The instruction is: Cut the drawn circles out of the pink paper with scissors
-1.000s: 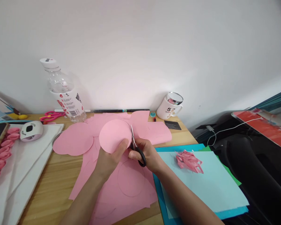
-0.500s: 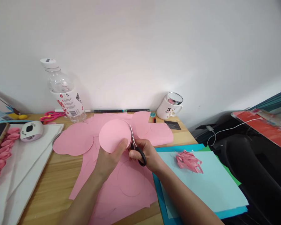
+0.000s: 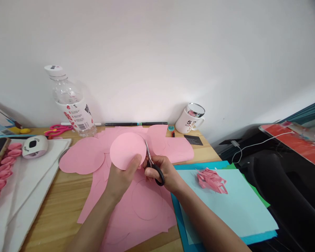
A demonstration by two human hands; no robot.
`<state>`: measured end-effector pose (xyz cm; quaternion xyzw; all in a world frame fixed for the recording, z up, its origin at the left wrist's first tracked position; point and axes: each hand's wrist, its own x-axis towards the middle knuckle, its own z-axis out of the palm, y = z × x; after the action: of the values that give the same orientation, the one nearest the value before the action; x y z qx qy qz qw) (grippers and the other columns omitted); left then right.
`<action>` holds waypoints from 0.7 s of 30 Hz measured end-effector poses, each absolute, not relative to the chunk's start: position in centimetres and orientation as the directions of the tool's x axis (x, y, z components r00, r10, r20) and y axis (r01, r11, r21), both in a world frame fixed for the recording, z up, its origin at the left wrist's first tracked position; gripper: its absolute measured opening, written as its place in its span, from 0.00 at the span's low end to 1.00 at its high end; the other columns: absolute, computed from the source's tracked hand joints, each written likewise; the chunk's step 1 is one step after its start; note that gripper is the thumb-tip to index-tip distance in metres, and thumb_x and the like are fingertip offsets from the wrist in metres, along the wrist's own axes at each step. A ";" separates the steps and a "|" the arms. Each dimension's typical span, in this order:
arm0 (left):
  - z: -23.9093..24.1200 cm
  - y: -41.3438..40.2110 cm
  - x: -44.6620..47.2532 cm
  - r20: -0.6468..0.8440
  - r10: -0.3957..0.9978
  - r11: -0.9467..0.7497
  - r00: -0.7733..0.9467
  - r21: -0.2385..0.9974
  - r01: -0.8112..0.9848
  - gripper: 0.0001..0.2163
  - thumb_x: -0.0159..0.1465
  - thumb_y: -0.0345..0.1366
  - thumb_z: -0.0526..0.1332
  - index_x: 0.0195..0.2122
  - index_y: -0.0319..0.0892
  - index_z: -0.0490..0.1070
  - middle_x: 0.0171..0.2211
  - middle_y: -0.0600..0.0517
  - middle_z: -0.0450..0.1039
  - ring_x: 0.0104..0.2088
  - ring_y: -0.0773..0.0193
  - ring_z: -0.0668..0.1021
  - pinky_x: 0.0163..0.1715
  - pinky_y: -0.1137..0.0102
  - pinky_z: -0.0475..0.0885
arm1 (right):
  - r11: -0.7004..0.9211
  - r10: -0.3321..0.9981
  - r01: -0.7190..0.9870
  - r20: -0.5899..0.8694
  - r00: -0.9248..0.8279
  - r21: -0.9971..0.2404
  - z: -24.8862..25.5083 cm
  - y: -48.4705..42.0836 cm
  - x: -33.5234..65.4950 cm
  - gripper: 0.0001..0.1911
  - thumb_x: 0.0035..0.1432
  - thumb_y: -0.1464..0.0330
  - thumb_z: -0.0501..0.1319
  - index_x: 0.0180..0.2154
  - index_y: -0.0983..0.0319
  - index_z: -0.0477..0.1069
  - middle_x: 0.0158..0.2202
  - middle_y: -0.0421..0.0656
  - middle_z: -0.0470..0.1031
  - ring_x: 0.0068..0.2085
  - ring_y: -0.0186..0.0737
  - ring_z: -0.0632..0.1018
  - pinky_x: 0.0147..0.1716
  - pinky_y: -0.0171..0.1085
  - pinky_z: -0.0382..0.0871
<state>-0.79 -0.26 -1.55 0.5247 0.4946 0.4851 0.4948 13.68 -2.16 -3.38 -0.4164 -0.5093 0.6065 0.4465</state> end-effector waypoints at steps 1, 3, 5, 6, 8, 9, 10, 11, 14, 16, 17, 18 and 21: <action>-1.6 -0.2 -0.8 0.019 0.999 -0.020 0.035 0.999 0.041 0.12 0.51 0.44 0.61 0.20 0.42 0.67 0.23 0.51 0.73 0.29 0.60 0.76 0.29 0.70 0.73 | -0.084 0.965 -0.114 -0.053 -0.255 -0.990 -3.3 -2.2 13.7 0.13 0.47 0.61 0.67 0.27 0.65 0.70 0.16 0.35 0.65 0.19 0.29 0.66 0.20 0.30 0.56; -1.6 -0.2 -0.8 0.024 0.999 -0.025 0.022 0.999 0.037 0.11 0.51 0.44 0.61 0.21 0.42 0.68 0.24 0.50 0.74 0.30 0.59 0.77 0.30 0.69 0.73 | -0.086 0.965 -0.106 -0.056 -0.257 -0.991 -3.1 -2.2 13.6 0.14 0.47 0.61 0.67 0.26 0.65 0.70 0.16 0.35 0.64 0.19 0.29 0.66 0.19 0.30 0.56; -1.6 -0.2 -0.7 0.037 0.999 -0.037 0.004 0.999 0.030 0.10 0.51 0.43 0.62 0.26 0.41 0.71 0.27 0.50 0.76 0.32 0.59 0.77 0.32 0.69 0.73 | -0.088 0.964 -0.102 -0.059 -0.258 -0.991 -3.0 -2.2 13.6 0.14 0.47 0.61 0.67 0.24 0.65 0.69 0.16 0.35 0.63 0.19 0.29 0.66 0.19 0.30 0.56; -1.6 -0.2 -0.7 0.045 0.999 -0.045 -0.002 0.999 0.028 0.10 0.51 0.43 0.62 0.28 0.40 0.71 0.29 0.49 0.76 0.33 0.59 0.77 0.32 0.69 0.73 | -0.090 0.964 -0.102 -0.061 -0.257 -0.991 -2.9 -2.2 13.6 0.14 0.47 0.61 0.67 0.24 0.65 0.69 0.16 0.35 0.63 0.18 0.29 0.65 0.19 0.30 0.55; -1.6 -0.1 -0.7 0.056 0.998 -0.056 0.000 0.998 0.025 0.11 0.51 0.42 0.61 0.30 0.40 0.71 0.30 0.49 0.77 0.33 0.59 0.77 0.33 0.69 0.73 | -0.092 0.965 -0.103 -0.063 -0.256 -0.990 -2.8 -2.2 13.6 0.15 0.47 0.61 0.67 0.23 0.65 0.67 0.16 0.34 0.63 0.18 0.28 0.64 0.19 0.30 0.55; -1.6 -0.1 -0.7 0.059 0.998 -0.059 0.007 0.998 0.024 0.11 0.52 0.43 0.61 0.29 0.40 0.71 0.29 0.49 0.77 0.33 0.59 0.77 0.32 0.69 0.73 | -0.093 0.965 -0.103 -0.064 -0.255 -0.990 -2.8 -2.2 13.6 0.15 0.47 0.61 0.67 0.22 0.64 0.67 0.16 0.34 0.63 0.18 0.28 0.63 0.19 0.30 0.55; -1.6 -0.1 -0.7 0.063 0.998 -0.063 0.013 0.998 0.021 0.11 0.52 0.43 0.61 0.29 0.40 0.71 0.29 0.49 0.77 0.32 0.59 0.78 0.32 0.69 0.73 | -0.092 0.965 -0.101 -0.064 -0.255 -0.991 -2.8 -2.2 13.6 0.15 0.47 0.61 0.67 0.22 0.64 0.66 0.16 0.34 0.62 0.18 0.27 0.62 0.19 0.30 0.54; -1.6 0.0 -0.7 0.067 0.998 -0.067 0.014 0.998 0.020 0.11 0.52 0.43 0.61 0.29 0.40 0.71 0.29 0.49 0.77 0.32 0.59 0.78 0.32 0.69 0.73 | -0.091 0.965 -0.099 -0.063 -0.254 -0.991 -2.9 -2.2 13.6 0.16 0.47 0.61 0.67 0.22 0.64 0.65 0.15 0.34 0.62 0.18 0.27 0.62 0.19 0.30 0.54; -1.7 0.0 -0.8 0.068 0.998 -0.068 0.003 0.997 0.032 0.12 0.52 0.43 0.61 0.31 0.39 0.72 0.30 0.49 0.77 0.33 0.58 0.78 0.33 0.68 0.74 | -0.094 0.965 -0.099 -0.066 -0.255 -0.991 -3.0 -2.3 13.6 0.16 0.48 0.61 0.66 0.22 0.64 0.65 0.15 0.34 0.62 0.17 0.27 0.61 0.19 0.31 0.55; -1.6 -0.1 -0.8 0.064 0.998 -0.064 -0.004 0.997 0.045 0.13 0.52 0.44 0.60 0.32 0.39 0.72 0.31 0.48 0.77 0.35 0.57 0.78 0.34 0.67 0.74 | -0.100 0.964 -0.113 -0.068 -0.258 -0.989 -3.1 -2.3 13.5 0.16 0.47 0.61 0.66 0.22 0.63 0.64 0.15 0.34 0.61 0.17 0.27 0.61 0.19 0.31 0.56; -1.5 -0.2 -0.7 0.059 0.998 -0.059 -0.010 0.997 0.048 0.13 0.52 0.44 0.61 0.32 0.39 0.72 0.32 0.47 0.78 0.36 0.57 0.78 0.35 0.67 0.74 | -0.103 0.964 -0.118 -0.070 -0.258 -0.988 -3.1 -2.4 13.4 0.16 0.47 0.60 0.67 0.22 0.63 0.64 0.15 0.34 0.61 0.18 0.28 0.62 0.19 0.31 0.56; -1.4 -0.3 -0.6 0.050 0.999 -0.049 -0.020 0.998 0.048 0.14 0.52 0.44 0.61 0.32 0.39 0.72 0.33 0.47 0.78 0.37 0.56 0.78 0.36 0.67 0.74 | -0.106 0.964 -0.120 -0.072 -0.257 -0.987 -3.1 -2.4 13.3 0.16 0.47 0.60 0.67 0.23 0.63 0.65 0.15 0.34 0.61 0.18 0.28 0.62 0.19 0.31 0.57; -0.9 -0.7 -0.4 0.007 0.997 -0.005 -0.077 1.000 0.023 0.15 0.51 0.45 0.62 0.34 0.39 0.72 0.37 0.46 0.78 0.41 0.56 0.78 0.39 0.67 0.73 | -0.124 0.964 -0.112 -0.093 -0.249 -0.986 -3.0 -2.4 13.2 0.16 0.45 0.59 0.68 0.26 0.63 0.67 0.16 0.34 0.62 0.19 0.29 0.64 0.19 0.31 0.57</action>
<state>-0.37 -0.71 -0.92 0.4876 0.5231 0.5148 0.4729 13.19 -2.39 -2.99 -0.4288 -0.4966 0.6149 0.4375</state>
